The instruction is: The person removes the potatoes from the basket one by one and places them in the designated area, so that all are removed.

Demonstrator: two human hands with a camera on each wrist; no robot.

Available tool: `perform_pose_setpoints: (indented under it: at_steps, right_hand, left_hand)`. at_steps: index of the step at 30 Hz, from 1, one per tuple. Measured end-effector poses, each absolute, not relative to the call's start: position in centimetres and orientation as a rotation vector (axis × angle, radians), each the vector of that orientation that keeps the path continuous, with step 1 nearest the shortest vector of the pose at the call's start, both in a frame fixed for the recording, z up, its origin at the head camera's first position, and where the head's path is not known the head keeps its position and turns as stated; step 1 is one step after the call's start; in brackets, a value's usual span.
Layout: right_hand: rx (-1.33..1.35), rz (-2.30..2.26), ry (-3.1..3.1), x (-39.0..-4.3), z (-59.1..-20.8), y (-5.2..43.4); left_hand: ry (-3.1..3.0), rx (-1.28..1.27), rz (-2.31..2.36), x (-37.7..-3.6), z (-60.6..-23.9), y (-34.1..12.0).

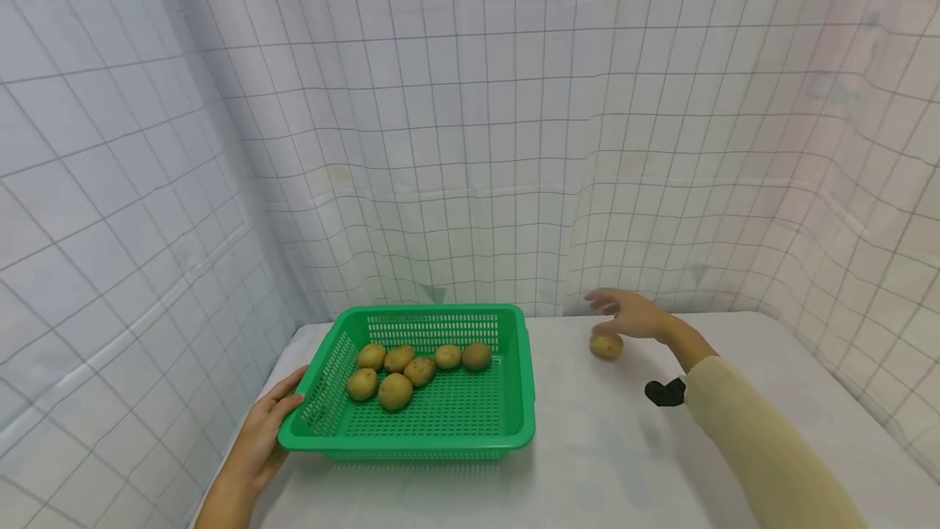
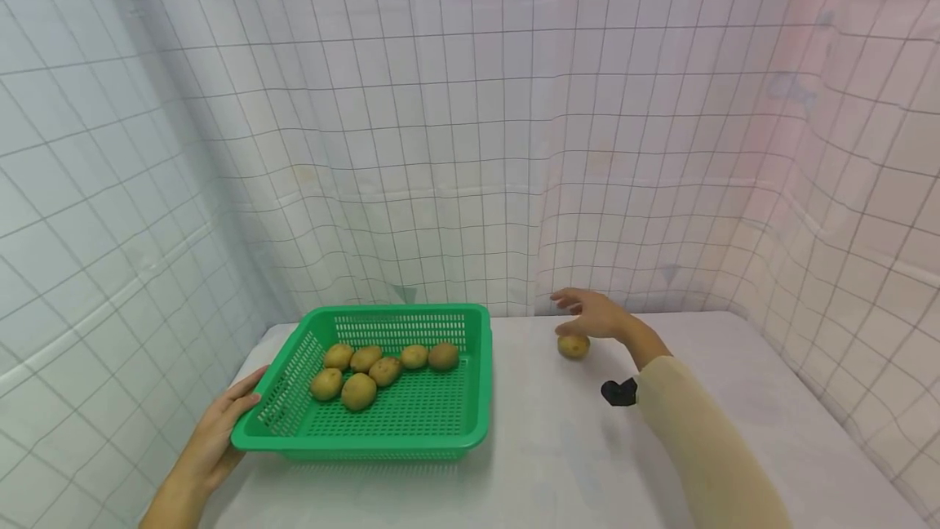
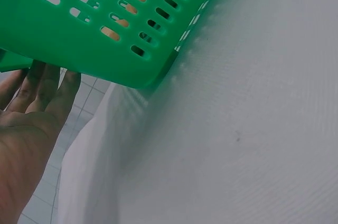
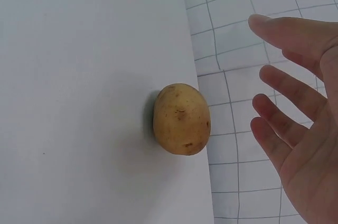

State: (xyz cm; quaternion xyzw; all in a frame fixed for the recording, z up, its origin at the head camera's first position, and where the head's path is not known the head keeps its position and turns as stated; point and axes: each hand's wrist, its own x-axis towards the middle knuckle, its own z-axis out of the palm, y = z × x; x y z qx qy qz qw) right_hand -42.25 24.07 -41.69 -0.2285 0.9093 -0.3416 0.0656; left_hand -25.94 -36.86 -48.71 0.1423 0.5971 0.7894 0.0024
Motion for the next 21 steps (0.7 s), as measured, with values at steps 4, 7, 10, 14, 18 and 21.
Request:
perform_pose_setpoints:
  at_steps: [4,7,10,14,18,21]
  right_hand:
    - [-0.698,-1.009,2.735,-42.1,-41.2,23.3]
    - [-0.696,-1.000,2.723,-41.9,-40.8,22.6]
    - [-0.714,-0.993,2.711,-41.8,-40.3,22.1]
    - [-0.740,-0.977,2.711,-41.7,-39.8,21.5]
    - [-0.783,-0.959,2.722,-41.8,-39.5,21.1]
    - [-0.835,-0.941,2.724,-41.9,-39.3,20.9]
  left_hand:
    - [1.886,0.448,2.465,-25.9,-48.7,-36.8]
    - [1.885,0.441,2.467,-25.8,-48.7,-36.8]
    - [1.874,0.444,2.466,-25.8,-48.8,-36.8]
    - [1.861,0.445,2.466,-25.8,-48.9,-36.9]
    - [1.862,0.433,2.475,-25.9,-48.9,-36.9]
    - [1.873,0.427,2.473,-25.9,-48.8,-36.9]
